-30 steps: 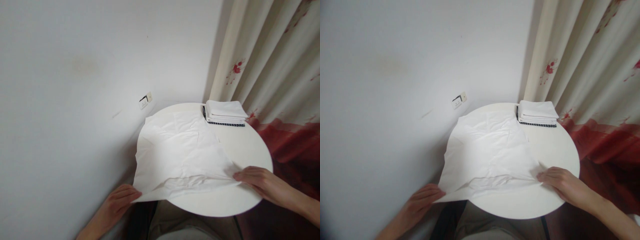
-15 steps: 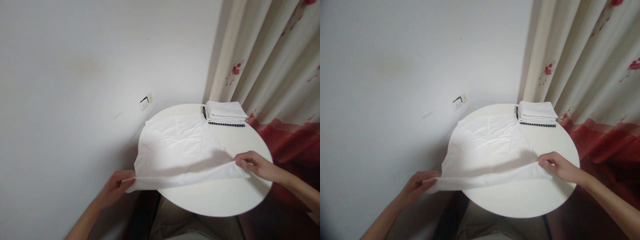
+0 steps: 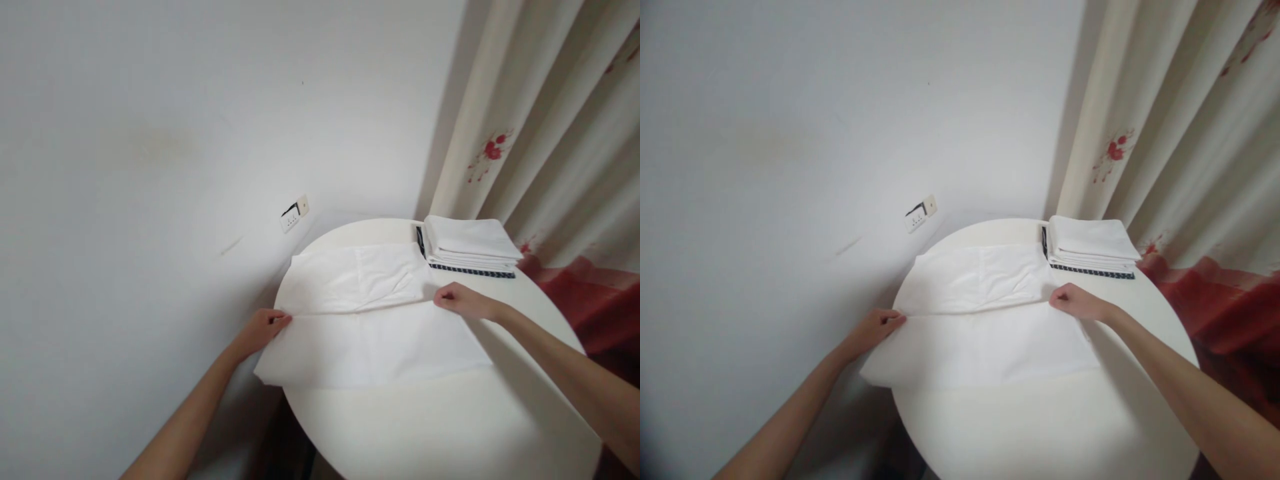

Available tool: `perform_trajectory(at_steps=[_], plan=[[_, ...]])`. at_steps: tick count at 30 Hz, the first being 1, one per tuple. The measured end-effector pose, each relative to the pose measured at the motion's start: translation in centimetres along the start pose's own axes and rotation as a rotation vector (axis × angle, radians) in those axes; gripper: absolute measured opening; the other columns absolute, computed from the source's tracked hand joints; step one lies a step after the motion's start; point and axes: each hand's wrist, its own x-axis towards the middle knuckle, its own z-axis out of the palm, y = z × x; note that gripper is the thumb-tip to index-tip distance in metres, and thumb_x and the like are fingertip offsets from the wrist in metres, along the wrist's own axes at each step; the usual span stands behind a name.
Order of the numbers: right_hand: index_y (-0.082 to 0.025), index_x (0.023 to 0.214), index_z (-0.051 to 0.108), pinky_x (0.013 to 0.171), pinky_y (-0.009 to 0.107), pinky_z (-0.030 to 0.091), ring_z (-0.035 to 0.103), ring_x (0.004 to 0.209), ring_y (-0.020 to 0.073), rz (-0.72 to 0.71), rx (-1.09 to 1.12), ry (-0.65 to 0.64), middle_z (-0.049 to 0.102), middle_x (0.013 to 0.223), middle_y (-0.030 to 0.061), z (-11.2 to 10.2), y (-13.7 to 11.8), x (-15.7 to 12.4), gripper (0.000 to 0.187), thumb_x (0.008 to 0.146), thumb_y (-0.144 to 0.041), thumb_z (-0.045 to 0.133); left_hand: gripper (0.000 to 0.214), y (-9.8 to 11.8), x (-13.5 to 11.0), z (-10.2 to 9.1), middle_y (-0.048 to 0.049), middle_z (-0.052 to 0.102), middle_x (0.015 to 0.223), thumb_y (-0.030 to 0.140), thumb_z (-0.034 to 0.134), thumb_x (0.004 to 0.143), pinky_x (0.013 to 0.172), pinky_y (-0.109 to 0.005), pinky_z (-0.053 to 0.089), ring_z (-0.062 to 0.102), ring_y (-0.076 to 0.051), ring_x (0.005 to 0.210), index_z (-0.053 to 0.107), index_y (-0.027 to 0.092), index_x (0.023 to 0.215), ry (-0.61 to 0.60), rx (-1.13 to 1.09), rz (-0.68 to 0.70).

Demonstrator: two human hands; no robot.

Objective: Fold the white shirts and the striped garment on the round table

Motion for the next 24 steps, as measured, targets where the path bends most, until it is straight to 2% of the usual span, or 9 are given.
perform_trajectory(at_steps=[5,9,14,20,24], plan=[[-0.015,0.070,0.066,0.057,0.027,0.033,0.045,0.060,0.0136,0.002,-0.049,0.133,0.055,0.061,-0.0004,0.8,1.5,1.1,0.032,0.082,-0.043,0.057,0.041,-1.2,1.9,0.0,-0.0060,0.074,0.079,0.053,0.056,0.081,0.067,-0.030,0.046,0.065,-0.024,0.076,0.077,0.018,0.081,0.071,0.053,0.043],[-0.015,0.073,0.067,0.059,0.027,0.036,0.050,0.063,0.0152,-0.010,-0.107,0.231,0.060,0.064,0.0008,0.8,1.8,2.1,0.032,0.084,-0.042,0.054,0.040,-1.3,3.5,0.1,-0.0058,0.076,0.081,0.052,0.057,0.081,0.070,-0.032,0.047,0.067,-0.024,0.076,0.078,0.018,0.085,0.168,0.051,0.032],[-0.016,0.073,0.069,0.063,0.029,0.038,0.055,0.063,0.0177,0.022,-0.214,0.329,0.065,0.065,0.0029,1.1,2.5,4.1,0.031,0.083,-0.041,0.052,0.038,-1.7,5.4,0.8,-0.0075,0.077,0.082,0.051,0.057,0.080,0.076,-0.035,0.050,0.068,-0.025,0.077,0.077,0.018,0.083,0.224,0.088,0.056],[-0.018,0.079,0.070,0.064,0.030,0.039,0.058,0.066,0.0191,0.022,-0.281,0.429,0.070,0.071,0.0039,1.3,3.0,5.0,0.028,0.085,-0.039,0.051,0.041,-2.0,5.5,1.2,-0.0089,0.078,0.092,0.053,0.056,0.082,0.082,-0.037,0.052,0.069,-0.026,0.083,0.078,0.019,0.088,0.351,0.078,0.031],[-0.019,0.078,0.069,0.065,0.030,0.040,0.060,0.066,0.0194,0.015,-0.299,0.435,0.070,0.071,0.0037,1.6,3.2,5.3,0.028,0.084,-0.038,0.050,0.038,-2.4,5.8,1.8,-0.0092,0.078,0.091,0.051,0.055,0.081,0.084,-0.038,0.053,0.069,-0.026,0.082,0.077,0.019,0.085,0.354,0.087,0.032]])
